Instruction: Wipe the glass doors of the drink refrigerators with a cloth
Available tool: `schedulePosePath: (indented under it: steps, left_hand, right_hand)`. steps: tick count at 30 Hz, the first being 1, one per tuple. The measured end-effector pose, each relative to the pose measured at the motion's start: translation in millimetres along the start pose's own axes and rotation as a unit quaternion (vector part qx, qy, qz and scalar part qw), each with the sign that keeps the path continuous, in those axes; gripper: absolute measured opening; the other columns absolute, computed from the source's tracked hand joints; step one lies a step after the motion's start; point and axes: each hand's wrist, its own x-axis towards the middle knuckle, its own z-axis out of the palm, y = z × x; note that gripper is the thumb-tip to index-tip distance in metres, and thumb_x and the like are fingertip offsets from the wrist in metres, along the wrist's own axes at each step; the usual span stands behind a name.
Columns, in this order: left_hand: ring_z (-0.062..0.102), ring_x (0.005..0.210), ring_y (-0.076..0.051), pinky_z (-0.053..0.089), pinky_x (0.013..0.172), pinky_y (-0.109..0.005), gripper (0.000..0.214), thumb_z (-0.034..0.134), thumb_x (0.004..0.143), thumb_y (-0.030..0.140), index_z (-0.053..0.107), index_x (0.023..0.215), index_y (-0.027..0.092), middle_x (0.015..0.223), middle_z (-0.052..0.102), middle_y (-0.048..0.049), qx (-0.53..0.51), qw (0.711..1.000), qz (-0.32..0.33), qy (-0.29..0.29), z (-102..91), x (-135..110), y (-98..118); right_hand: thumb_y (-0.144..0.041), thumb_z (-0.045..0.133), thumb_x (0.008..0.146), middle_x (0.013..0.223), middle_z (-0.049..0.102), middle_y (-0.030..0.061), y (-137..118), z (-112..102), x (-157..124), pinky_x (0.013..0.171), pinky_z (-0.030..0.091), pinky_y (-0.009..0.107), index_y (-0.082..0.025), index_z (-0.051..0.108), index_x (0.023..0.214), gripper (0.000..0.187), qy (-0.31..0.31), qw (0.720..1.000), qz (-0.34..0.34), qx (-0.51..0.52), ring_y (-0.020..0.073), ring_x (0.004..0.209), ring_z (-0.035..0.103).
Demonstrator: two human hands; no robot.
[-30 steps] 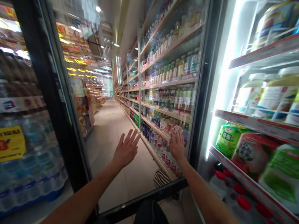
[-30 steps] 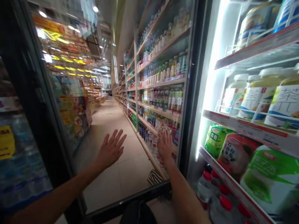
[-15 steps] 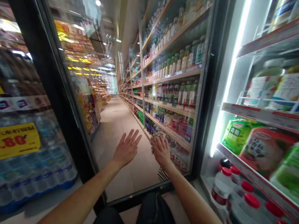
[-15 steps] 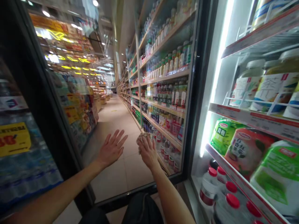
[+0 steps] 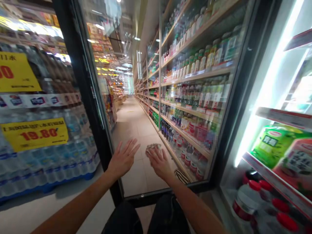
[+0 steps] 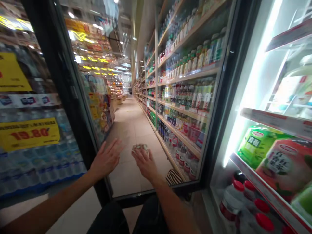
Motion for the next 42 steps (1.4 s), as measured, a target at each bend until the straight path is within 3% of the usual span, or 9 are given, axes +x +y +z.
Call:
schedulePosePath:
  steps: [3, 9, 14, 17, 24, 30, 32, 38, 42]
  left_hand:
    - [0.032, 0.132, -0.022, 0.010, 0.112, -0.047, 0.052, 0.048, 0.078, 0.020, 0.045, 0.129, 0.023, 0.139, 0.042, -0.0079, 0.004, 1.000, -0.016, 0.000, -5.7, 1, -3]
    - [0.028, 0.134, -0.024, 0.013, 0.111, -0.048, 0.054, 0.048, 0.078, 0.020, 0.043, 0.131, 0.019, 0.141, 0.037, -0.0105, 0.003, 0.998, -0.053, -0.019, -14.1, -4, -8]
    - [0.025, 0.135, -0.024, 0.017, 0.111, -0.044, 0.053, 0.046, 0.078, 0.020, 0.044, 0.130, 0.014, 0.141, 0.037, -0.0122, 0.002, 0.997, -0.069, -0.017, -22.2, -16, -15]
    - [0.026, 0.135, -0.023, 0.018, 0.111, -0.042, 0.051, 0.044, 0.079, 0.019, 0.045, 0.129, 0.012, 0.140, 0.038, -0.0131, -0.002, 0.998, -0.056, 0.013, -32.2, -20, -20]
    - [0.026, 0.134, -0.024, 0.015, 0.112, -0.045, 0.048, 0.045, 0.082, 0.020, 0.044, 0.130, 0.014, 0.139, 0.039, -0.0137, 0.006, 0.994, -0.084, 0.062, -53.1, -28, -37]
    - [0.026, 0.134, -0.023, 0.014, 0.112, -0.044, 0.048, 0.046, 0.081, 0.022, 0.045, 0.129, 0.013, 0.141, 0.037, -0.0134, 0.012, 0.991, -0.117, 0.063, -58.8, -44, -56]
    - [0.026, 0.134, -0.023, 0.014, 0.112, -0.044, 0.049, 0.046, 0.082, 0.024, 0.044, 0.129, 0.013, 0.141, 0.037, -0.0137, 0.017, 0.990, -0.125, 0.064, -62.2, -42, -62]
    - [0.025, 0.135, -0.024, 0.017, 0.111, -0.046, 0.051, 0.046, 0.081, 0.022, 0.041, 0.131, 0.011, 0.142, 0.035, -0.0152, 0.025, 0.987, -0.134, 0.081, -72.2, -24, -66]
    - [0.026, 0.134, -0.025, 0.019, 0.110, -0.046, 0.049, 0.045, 0.082, 0.022, 0.042, 0.129, 0.011, 0.141, 0.037, -0.0156, 0.027, 0.987, -0.123, 0.100, -76.2, -17, -64]
  right_hand:
    - [-0.017, 0.042, 0.087, 0.137, 0.045, -0.0005, 8, -7, 8, 0.114, 0.002, 0.045, -0.026, 0.045, 0.130, 0.044, -0.006, 0.999, -0.033, -0.001, 0.0176, 0.138, 0.015]
    - [-0.015, 0.044, 0.084, 0.137, 0.044, 0.0101, 35, -17, 26, 0.110, 0.006, 0.052, -0.020, 0.043, 0.132, 0.048, 0.041, 0.993, 0.103, -0.040, 0.0241, 0.138, 0.015]
    - [-0.014, 0.040, 0.087, 0.140, 0.041, 0.0052, -4, -5, 12, 0.111, 0.013, 0.049, -0.021, 0.043, 0.131, 0.045, -0.055, 0.994, -0.094, 0.016, 0.0201, 0.136, 0.022]
    - [-0.016, 0.036, 0.090, 0.141, 0.041, 0.0000, -16, -2, 22, 0.113, 0.009, 0.046, -0.022, 0.048, 0.126, 0.039, -0.059, 0.979, -0.194, 0.025, 0.0164, 0.135, 0.024]
    - [-0.020, 0.038, 0.091, 0.139, 0.042, 0.0042, -24, -5, 89, 0.112, -0.002, 0.051, -0.020, 0.042, 0.132, 0.041, -0.009, 0.995, -0.098, 0.005, 0.0208, 0.137, 0.020]
    - [-0.019, 0.036, 0.091, 0.142, 0.039, 0.0013, -59, 9, 73, 0.114, 0.006, 0.046, -0.020, 0.050, 0.124, 0.036, -0.039, 0.970, -0.239, 0.032, 0.0180, 0.135, 0.024]
    - [-0.019, 0.035, 0.092, 0.141, 0.040, 0.0007, -60, 9, 86, 0.114, 0.006, 0.047, -0.021, 0.051, 0.123, 0.036, -0.031, 0.969, -0.241, 0.033, 0.0165, 0.135, 0.023]
    - [-0.015, 0.037, 0.089, 0.141, 0.041, 0.0039, -52, -7, 151, 0.112, -0.003, 0.052, -0.018, 0.043, 0.131, 0.042, 0.024, 0.996, -0.083, 0.015, 0.0215, 0.137, 0.018]
    - [-0.017, 0.037, 0.089, 0.141, 0.041, 0.0036, -56, -7, 138, 0.112, -0.006, 0.050, -0.018, 0.049, 0.126, 0.038, -0.002, 0.985, -0.172, 0.009, 0.0221, 0.136, 0.022]
